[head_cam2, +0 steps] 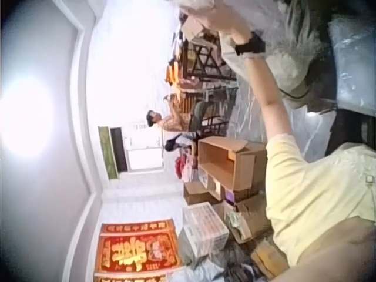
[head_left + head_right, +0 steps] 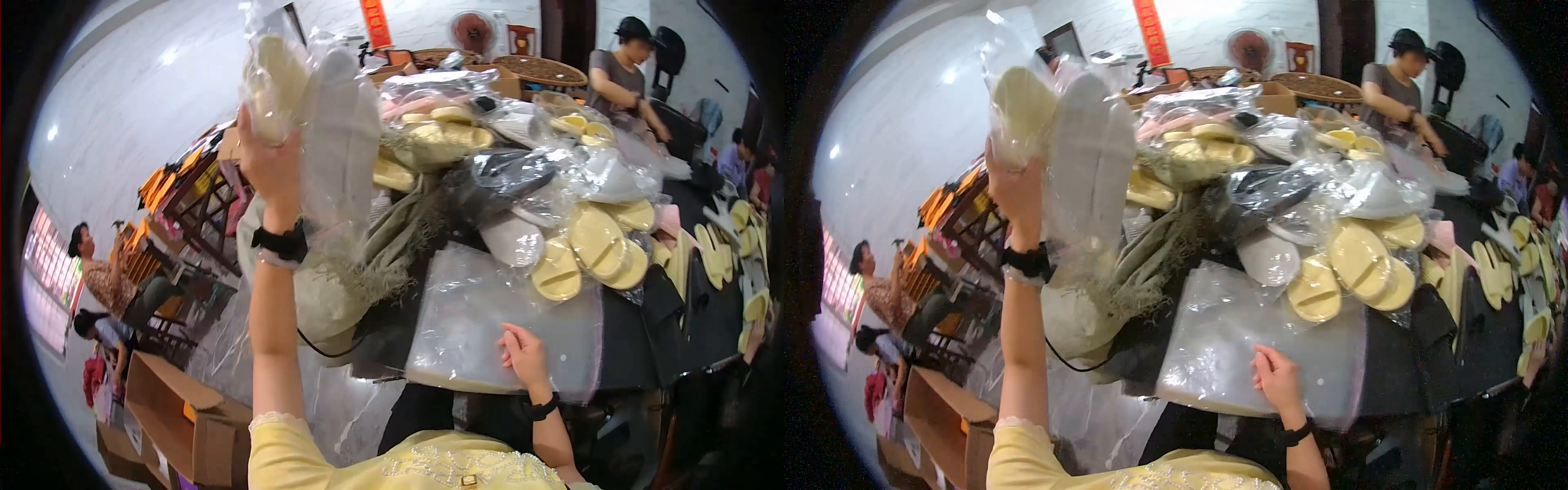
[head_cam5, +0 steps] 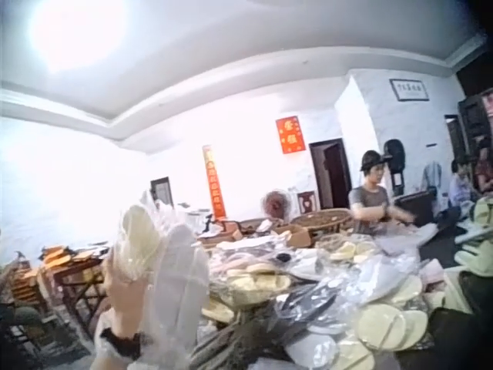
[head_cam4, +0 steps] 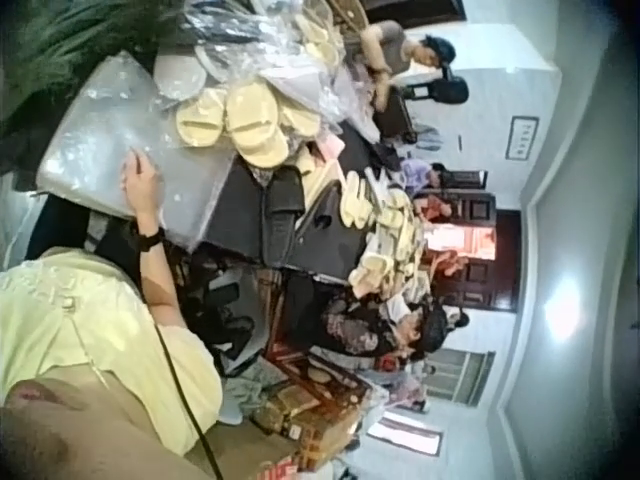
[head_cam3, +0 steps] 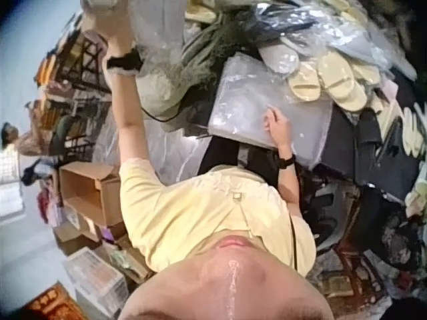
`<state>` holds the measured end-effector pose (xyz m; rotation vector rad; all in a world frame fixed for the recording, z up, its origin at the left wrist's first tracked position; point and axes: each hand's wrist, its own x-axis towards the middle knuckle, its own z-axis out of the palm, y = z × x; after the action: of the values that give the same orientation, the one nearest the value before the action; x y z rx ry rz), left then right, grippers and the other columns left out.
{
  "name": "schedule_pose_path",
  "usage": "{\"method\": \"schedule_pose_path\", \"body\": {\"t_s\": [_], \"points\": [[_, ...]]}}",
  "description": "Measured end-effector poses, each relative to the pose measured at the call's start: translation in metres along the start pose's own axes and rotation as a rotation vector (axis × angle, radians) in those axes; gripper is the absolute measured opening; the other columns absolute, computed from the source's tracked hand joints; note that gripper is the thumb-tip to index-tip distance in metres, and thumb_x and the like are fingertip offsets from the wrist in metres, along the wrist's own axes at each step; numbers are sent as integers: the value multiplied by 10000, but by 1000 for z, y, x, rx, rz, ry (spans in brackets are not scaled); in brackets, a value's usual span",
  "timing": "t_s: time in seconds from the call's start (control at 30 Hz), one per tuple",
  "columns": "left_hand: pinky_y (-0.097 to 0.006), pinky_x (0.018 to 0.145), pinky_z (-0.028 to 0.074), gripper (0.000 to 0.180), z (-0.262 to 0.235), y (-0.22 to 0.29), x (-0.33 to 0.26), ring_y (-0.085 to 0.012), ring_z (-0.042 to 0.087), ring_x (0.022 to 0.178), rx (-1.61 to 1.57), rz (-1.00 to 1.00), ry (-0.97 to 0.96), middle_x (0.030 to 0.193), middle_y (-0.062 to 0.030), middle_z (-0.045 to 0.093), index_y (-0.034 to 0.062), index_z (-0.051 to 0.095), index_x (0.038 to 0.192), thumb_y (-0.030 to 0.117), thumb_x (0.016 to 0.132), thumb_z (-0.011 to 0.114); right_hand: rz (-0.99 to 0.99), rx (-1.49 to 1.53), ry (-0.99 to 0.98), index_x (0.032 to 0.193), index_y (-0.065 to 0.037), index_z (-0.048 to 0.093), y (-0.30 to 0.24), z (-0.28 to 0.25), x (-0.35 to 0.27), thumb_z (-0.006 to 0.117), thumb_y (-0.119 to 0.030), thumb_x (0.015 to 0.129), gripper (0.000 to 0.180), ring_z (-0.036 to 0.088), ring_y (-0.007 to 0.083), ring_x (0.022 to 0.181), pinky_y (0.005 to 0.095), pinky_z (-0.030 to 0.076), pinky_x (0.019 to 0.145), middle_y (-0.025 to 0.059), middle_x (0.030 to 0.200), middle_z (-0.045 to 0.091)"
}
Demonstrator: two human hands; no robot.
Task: The recorder packages finished sandals into individual plastic bags and organizes them on a work table alongside other workers.
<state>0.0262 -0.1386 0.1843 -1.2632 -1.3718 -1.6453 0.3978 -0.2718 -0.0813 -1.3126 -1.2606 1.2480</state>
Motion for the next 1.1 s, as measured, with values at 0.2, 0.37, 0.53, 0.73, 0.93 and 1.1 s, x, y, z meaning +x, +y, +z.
{"method": "schedule_pose_path", "body": {"t_s": [0.2,0.37,0.53,0.73,0.93,1.1], "points": [[-386,843,486,674,131,100,-51,-306,555,1111,-564,277,-249,1357,-131,463,145,390,1379,55,758,637,22,90,-73,1131,-12,604,10,-2,1,527,-133,930,248,569,80,563,216,489,491,46,816,631],[-495,1056,306,742,198,186,-136,-382,306,1333,-201,558,-1015,1466,-173,298,47,219,1440,297,849,593,2,85,-38,1133,-11,599,13,-7,-1,515,-147,942,249,566,85,563,226,487,484,46,812,621],[-517,1080,243,736,222,184,-196,-368,247,1364,-180,529,-1063,1463,-157,305,22,200,1442,345,875,541,59,155,-77,1131,-3,593,10,0,-1,517,-154,946,250,557,83,549,229,481,475,45,808,617],[-497,1075,255,718,178,185,-191,-391,249,1349,-86,525,-794,1457,-191,286,16,252,1420,369,870,550,37,106,-44,1128,-4,593,9,-4,-3,505,-145,951,243,559,73,557,217,483,475,43,812,610],[-464,1054,297,593,78,100,-182,-413,342,1278,-223,382,-836,1382,-253,348,-30,315,1360,173,856,553,31,64,-63,1143,-5,589,7,-3,0,510,-145,948,253,538,64,546,207,477,467,48,816,608],[-589,937,345,547,29,-92,-171,-405,332,1280,601,-170,-852,1346,-239,398,2,414,1292,261,839,578,21,33,-83,1152,-6,584,6,0,2,514,-142,946,258,523,59,546,203,474,462,43,821,601]]}}
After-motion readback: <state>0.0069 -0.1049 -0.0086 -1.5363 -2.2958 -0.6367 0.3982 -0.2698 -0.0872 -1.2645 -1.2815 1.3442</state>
